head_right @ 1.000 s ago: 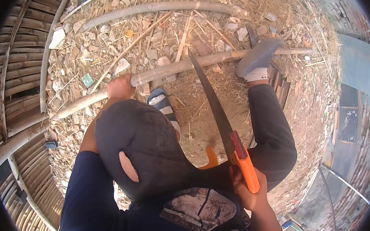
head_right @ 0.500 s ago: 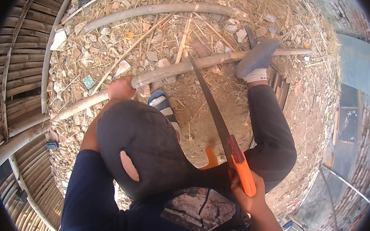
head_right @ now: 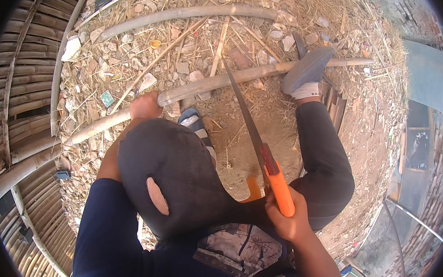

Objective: The person saws through a bamboo pole using a hand saw, then sets the saw down and picks up a shorter piece of bamboo.

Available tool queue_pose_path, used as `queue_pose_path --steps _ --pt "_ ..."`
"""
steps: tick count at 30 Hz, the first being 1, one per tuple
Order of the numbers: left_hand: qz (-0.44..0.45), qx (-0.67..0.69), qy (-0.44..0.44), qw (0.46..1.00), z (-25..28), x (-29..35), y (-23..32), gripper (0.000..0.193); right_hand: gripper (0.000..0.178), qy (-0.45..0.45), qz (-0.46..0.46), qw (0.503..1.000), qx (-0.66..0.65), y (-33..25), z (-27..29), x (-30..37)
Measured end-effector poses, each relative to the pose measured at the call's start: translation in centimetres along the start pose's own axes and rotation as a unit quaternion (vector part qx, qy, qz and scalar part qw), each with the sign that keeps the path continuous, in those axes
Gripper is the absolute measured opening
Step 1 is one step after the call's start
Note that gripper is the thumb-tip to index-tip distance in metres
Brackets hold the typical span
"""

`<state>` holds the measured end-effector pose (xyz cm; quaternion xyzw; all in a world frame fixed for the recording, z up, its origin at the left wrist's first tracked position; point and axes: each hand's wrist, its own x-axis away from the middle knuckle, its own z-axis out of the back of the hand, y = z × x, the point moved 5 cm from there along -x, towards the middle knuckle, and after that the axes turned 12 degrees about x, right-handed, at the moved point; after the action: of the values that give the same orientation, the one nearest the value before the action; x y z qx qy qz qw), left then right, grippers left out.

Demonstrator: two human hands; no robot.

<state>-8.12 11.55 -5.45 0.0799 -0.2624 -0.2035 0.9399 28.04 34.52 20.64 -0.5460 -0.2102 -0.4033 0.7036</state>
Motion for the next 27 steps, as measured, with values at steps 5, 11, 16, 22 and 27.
queue_pose_path --steps 5,11,16,22,27 --pt "0.012 -0.005 -0.025 1.000 0.1 -0.4 0.0 0.031 0.013 0.055 0.007 0.997 -0.060 -2.2 1.1 3.1" --pt "-0.013 -0.004 -0.001 1.000 -0.4 -0.2 -0.3 0.027 0.014 0.028 0.007 0.999 -0.034 -0.2 2.2 2.9" --pt "0.011 0.003 -0.012 1.000 -0.2 -0.3 -0.4 0.026 0.009 0.008 -0.017 1.000 -0.017 -3.1 0.9 -0.6" --pt "-0.009 -0.010 0.012 1.000 0.1 0.0 0.5 0.024 0.008 0.030 0.020 0.995 -0.096 -2.2 2.8 3.2" --pt "-0.021 -0.026 0.014 0.999 -0.5 -0.2 0.0 0.023 0.010 0.021 -0.050 0.998 -0.026 -2.0 1.8 0.4"
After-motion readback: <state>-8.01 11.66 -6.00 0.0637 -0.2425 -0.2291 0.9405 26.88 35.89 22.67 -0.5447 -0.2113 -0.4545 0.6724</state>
